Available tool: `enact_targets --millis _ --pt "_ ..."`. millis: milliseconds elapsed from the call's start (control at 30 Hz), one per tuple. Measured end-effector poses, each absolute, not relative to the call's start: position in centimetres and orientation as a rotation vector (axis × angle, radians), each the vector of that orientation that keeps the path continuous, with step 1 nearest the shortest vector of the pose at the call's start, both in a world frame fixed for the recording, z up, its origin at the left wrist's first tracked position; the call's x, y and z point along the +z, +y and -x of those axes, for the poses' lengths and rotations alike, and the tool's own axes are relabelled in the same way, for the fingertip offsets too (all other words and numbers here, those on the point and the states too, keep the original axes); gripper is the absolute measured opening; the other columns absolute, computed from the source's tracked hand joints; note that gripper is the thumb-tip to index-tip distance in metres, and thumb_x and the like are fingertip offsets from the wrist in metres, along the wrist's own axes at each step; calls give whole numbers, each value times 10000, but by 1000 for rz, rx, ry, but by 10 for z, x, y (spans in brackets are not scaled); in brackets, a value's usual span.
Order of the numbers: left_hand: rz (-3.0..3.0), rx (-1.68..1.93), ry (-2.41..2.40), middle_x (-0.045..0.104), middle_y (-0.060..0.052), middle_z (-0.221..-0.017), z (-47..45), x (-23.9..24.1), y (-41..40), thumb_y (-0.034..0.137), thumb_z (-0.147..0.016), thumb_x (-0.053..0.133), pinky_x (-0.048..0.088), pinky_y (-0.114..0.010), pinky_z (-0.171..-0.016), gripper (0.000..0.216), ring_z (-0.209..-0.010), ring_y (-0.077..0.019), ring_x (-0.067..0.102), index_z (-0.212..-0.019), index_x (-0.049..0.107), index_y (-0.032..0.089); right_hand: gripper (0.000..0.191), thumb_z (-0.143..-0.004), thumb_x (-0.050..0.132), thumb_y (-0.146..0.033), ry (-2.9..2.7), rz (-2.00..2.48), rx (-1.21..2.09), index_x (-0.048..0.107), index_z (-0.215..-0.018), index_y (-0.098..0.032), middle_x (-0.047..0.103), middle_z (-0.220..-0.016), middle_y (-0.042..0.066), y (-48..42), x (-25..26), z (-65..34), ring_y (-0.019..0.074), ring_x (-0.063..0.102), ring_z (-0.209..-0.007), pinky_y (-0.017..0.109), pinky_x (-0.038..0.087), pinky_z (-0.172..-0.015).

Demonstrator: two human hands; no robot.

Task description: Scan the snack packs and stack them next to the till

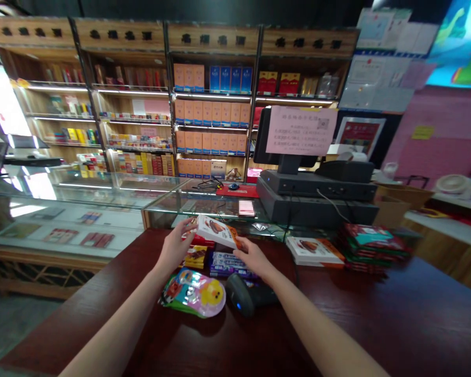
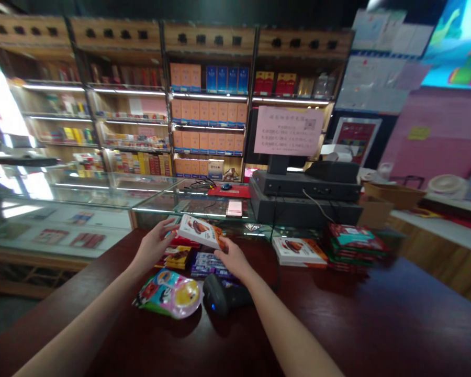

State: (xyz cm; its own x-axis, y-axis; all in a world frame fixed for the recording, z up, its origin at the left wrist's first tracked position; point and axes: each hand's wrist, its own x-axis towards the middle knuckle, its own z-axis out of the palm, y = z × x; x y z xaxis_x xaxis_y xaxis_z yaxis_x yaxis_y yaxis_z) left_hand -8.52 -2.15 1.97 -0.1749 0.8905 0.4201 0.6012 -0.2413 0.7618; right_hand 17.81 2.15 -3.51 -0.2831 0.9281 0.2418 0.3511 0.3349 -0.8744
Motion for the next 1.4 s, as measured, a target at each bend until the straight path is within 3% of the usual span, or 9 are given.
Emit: enact_targets --millis 333,700,933,1067,1233,1400 --pt "-1899 1498 1537 772 1 -1103 29 26 -21 325 -854 605 509 -335 -1008 385 -1087 -205 703 -1232 612 255 477 -846 613 -244 -1693 1141 910 594 -1320 -193 687 -1299 101 7 -33 -236 230 658 -1191 418 489 -1063" --pt "-2149 1418 1405 725 -32 -1151 -19 15 -12 277 -889 591 491 -347 -1032 341 -1113 -214 663 -1220 669 256 411 -844 604 -314 -1660 1242 663 619 -1242 -213 701 -1224 76 0 -49 -288 240 664 -1112 412 522 -987" --pt "-2379 1438 1210 667 -40 -1087 -21 9 -4 220 -905 583 545 -368 -938 262 -1051 -204 653 -1138 693 270 375 -849 608 -342 -1662 1234 694 640 -1206 -233 724 -1139 51 1 -59 -294 238 674 -1038 407 525 -952" --pt "-2540 1428 1205 629 -57 -1175 -20 8 -6 264 -934 590 530 -396 -972 202 -1123 -219 615 -1110 688 279 357 -857 598 -336 -1692 1257 704 638 -1198 -240 723 -1139 43 4 -61 -295 238 668 -1049 414 511 -964" --pt "-2703 1293 1206 627 -62 -1303 -16 8 -8 295 -975 543 418 -494 -1104 190 -1301 -248 515 -1141 631 267 356 -872 588 -324 -1754 1275 629 645 -1213 -240 710 -1196 54 8 -60 -293 251 649 -1114 450 472 -1029" --pt "-2800 1173 1348 711 -14 -1181 -19 13 -16 276 -963 574 181 -606 -1211 173 -1326 -248 505 -1131 613 277 355 -877 575 -250 -1841 1298 488 668 -1219 -233 704 -1232 80 2 -51 -286 262 631 -1172 482 451 -1070"
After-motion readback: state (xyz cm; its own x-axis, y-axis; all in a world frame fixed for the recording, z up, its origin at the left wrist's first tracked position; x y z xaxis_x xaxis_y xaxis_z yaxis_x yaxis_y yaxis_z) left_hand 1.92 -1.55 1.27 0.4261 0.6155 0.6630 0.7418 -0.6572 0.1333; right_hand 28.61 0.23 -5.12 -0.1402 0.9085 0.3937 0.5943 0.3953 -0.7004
